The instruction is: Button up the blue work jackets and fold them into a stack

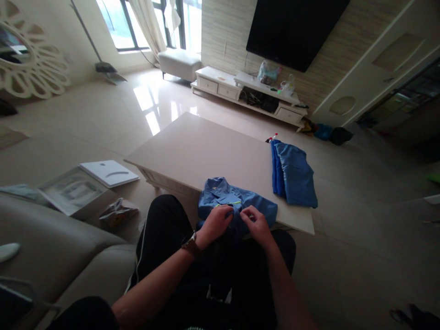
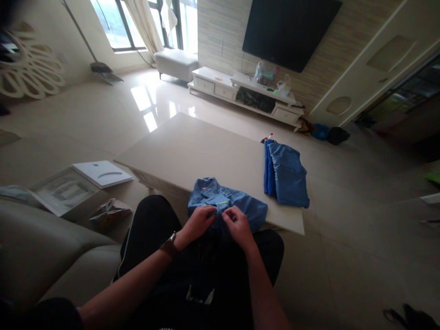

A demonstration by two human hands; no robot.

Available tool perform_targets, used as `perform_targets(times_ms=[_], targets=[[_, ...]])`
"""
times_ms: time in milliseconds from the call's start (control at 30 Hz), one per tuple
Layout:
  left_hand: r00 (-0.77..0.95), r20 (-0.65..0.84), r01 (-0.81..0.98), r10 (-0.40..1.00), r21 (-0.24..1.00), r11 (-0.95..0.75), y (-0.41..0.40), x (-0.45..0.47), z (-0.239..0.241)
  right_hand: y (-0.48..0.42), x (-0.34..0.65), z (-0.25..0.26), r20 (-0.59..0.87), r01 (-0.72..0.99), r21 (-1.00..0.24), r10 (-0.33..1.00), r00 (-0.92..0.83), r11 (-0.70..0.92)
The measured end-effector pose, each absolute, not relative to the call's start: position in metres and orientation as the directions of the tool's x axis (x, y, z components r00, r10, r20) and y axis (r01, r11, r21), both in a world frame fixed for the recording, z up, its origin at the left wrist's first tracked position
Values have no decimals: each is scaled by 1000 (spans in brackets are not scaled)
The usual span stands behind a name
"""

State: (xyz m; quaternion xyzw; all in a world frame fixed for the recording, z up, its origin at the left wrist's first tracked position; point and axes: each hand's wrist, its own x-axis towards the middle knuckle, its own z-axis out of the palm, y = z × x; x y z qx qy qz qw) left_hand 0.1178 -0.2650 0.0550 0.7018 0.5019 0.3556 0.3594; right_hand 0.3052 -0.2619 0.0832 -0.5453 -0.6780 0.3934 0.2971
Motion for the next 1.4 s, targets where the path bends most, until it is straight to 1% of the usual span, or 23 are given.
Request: perform_targets(times_ms=[67, 133, 300, 433, 500, 633, 767, 867, 967, 1033, 1100, 1167, 1233, 1300, 1367, 1400], targets=[[271, 155, 450, 950, 852, -267, -268, 118, 68, -266, 303, 93, -27, 493, -864, 967, -252, 104], [280, 166, 442, 946, 852, -281, -269, 117, 80, -270, 300, 100, -54, 461, -884, 965, -255, 73], [284, 181, 355, 942, 892, -279, -272, 112, 100, -272, 307, 112, -119, 298, -954, 948, -294, -27], [301, 178, 296, 937, 916, -270, -274, 110, 109, -270, 310, 122, -132, 273, -960, 957, -258, -58], [322, 195, 299, 926, 908, -295, -275, 109, 114, -270, 306, 126, -111, 304, -952, 969, -223, -39], [333, 206, 338, 920, 885, -321, -275, 109, 125, -275, 296, 130, -2, 437, -898, 992, -128, 55], [377, 195, 373, 906, 863, -341, -277, 111, 132, -280, 292, 136, 79, 511, -851, 991, -104, 121], [399, 182, 304, 899, 898, -317, -279, 112, 133, -281, 290, 144, 91, 540, -826, 984, -151, 159], [295, 145, 172, 945, 964, -201, -280, 109, 139, -279, 292, 152, 38, 555, -815, 972, -233, 165], [281, 110, 120, 954, 982, -148, -281, 104, 147, -276, 295, 154, 37, 551, -821, 977, -208, 148], [303, 93, 114, 948, 984, -133, -280, 96, 153, -272, 301, 154, 37, 488, -868, 993, -115, 89], [303, 73, 118, 950, 987, -113, -279, 83, 155, -270, 308, 156, 15, 362, -932, 1000, -4, 15], [332, 13, 131, 943, 990, -59, -276, 65, 153, -270, 315, 166, 10, 227, -974, 998, 63, -5], [446, -79, 185, 892, 983, -5, -274, 46, 147, -272, 321, 182, 42, 112, -993, 997, 61, 35], [581, -154, 256, 799, 967, 0, -272, 34, 141, -277, 323, 202, 85, 3, -996, 996, -5, 85], [624, -169, 281, 763, 959, -18, -272, 33, 139, -280, 322, 211, 106, -33, -994, 993, -48, 105]])
